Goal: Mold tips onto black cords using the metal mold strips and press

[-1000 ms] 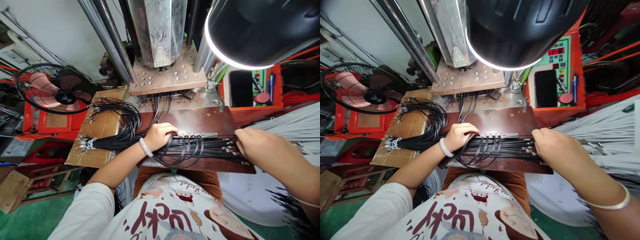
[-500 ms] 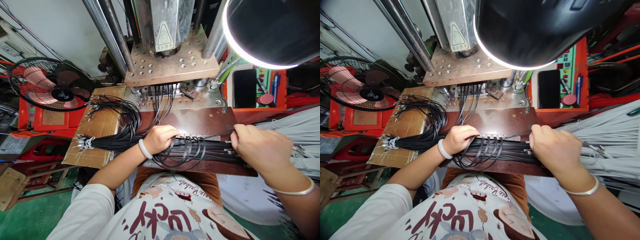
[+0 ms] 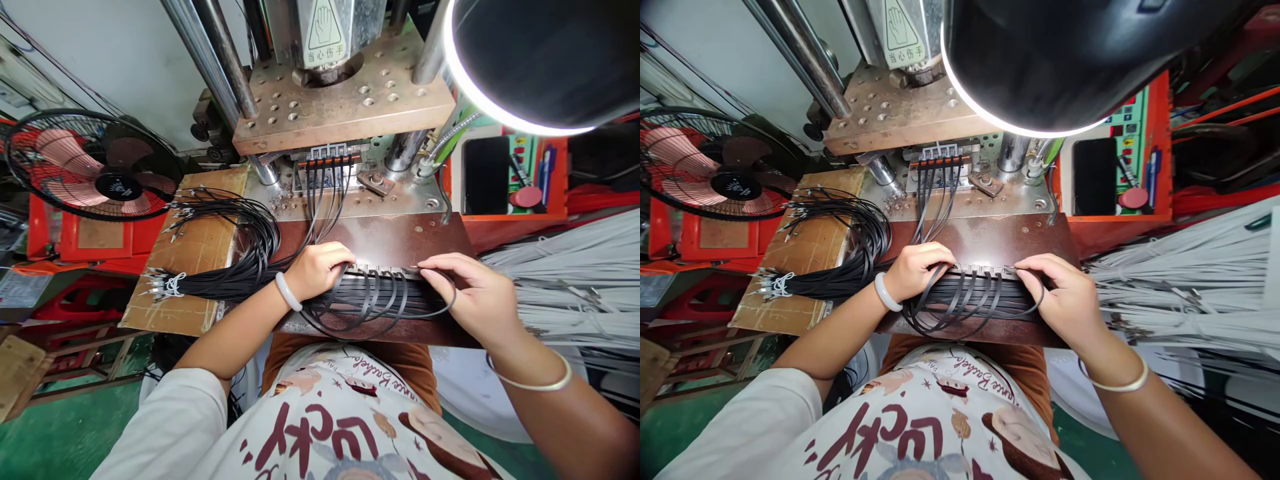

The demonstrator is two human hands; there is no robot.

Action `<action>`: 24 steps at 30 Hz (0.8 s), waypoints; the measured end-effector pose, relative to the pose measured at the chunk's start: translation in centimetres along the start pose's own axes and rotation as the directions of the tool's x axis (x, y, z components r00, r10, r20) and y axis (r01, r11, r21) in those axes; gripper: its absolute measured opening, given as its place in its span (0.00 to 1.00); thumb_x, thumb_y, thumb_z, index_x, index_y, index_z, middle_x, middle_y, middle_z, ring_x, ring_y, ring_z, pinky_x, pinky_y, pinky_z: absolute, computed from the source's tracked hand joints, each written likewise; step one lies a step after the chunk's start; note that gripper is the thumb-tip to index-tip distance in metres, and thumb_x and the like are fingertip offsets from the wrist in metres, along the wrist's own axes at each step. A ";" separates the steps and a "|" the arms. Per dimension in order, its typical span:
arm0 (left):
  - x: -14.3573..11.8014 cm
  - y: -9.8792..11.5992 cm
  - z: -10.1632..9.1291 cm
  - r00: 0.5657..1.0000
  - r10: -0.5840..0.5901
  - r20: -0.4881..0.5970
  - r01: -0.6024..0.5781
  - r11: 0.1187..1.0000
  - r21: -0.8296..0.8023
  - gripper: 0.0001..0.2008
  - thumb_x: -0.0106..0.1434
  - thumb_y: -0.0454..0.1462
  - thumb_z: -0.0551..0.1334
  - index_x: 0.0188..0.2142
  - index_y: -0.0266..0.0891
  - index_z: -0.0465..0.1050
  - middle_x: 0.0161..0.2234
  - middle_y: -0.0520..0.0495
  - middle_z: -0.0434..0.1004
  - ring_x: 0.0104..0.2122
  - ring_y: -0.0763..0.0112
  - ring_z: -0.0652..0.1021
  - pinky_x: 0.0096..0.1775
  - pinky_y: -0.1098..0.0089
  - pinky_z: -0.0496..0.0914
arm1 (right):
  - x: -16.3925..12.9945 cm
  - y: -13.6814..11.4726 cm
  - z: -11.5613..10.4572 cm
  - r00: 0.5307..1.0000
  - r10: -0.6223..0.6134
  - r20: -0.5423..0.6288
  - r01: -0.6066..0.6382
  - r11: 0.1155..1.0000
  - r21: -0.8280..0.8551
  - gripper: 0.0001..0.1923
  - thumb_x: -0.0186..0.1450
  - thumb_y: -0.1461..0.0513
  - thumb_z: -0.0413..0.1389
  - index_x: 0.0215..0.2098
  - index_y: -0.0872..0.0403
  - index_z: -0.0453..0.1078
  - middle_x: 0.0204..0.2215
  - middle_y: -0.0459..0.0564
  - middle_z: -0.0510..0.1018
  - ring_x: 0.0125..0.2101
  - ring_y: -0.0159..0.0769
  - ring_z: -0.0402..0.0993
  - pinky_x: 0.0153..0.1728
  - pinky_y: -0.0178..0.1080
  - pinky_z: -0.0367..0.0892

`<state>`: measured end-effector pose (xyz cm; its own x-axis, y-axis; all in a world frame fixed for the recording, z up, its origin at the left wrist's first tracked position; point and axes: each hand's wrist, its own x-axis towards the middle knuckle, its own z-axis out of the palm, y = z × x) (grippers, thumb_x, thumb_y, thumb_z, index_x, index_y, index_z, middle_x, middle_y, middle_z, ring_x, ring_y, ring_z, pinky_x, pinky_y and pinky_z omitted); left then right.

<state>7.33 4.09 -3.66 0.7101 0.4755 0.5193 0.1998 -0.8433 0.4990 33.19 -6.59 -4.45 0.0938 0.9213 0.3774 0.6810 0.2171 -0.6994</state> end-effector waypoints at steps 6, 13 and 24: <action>-0.3 1.4 -0.1 0.986 0.102 0.134 -0.132 0.962 0.239 0.12 0.67 0.29 0.52 0.36 0.32 0.74 0.33 0.42 0.79 0.35 0.67 0.79 0.39 0.68 0.74 | -0.1 -0.4 -0.1 0.984 -0.178 0.026 0.180 0.979 -0.097 0.04 0.67 0.64 0.55 0.39 0.50 0.73 0.35 0.48 0.79 0.35 0.37 0.75 0.41 0.40 0.69; -0.8 1.0 0.1 0.992 0.074 0.105 -0.087 0.988 0.130 0.12 0.67 0.29 0.52 0.42 0.35 0.74 0.38 0.43 0.80 0.39 0.70 0.79 0.43 0.69 0.75 | 1.4 -1.0 -0.8 0.939 -0.284 0.195 0.330 0.901 -0.282 0.07 0.68 0.64 0.51 0.35 0.53 0.71 0.32 0.49 0.79 0.33 0.38 0.72 0.36 0.41 0.66; -0.9 1.5 -2.1 0.947 -0.064 -0.316 0.070 0.998 0.008 0.12 0.65 0.29 0.56 0.46 0.38 0.72 0.45 0.42 0.78 0.48 0.67 0.77 0.52 0.62 0.73 | 1.5 -1.4 -0.4 0.868 -0.379 0.322 0.477 0.817 -0.324 0.07 0.66 0.68 0.50 0.35 0.57 0.71 0.32 0.53 0.77 0.32 0.40 0.69 0.36 0.41 0.63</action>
<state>5.60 2.89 -1.91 0.4462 0.5829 0.6791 0.2544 -0.8101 0.5282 32.67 -5.68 -2.68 -0.4103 0.8211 0.3967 0.8366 0.5121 -0.1947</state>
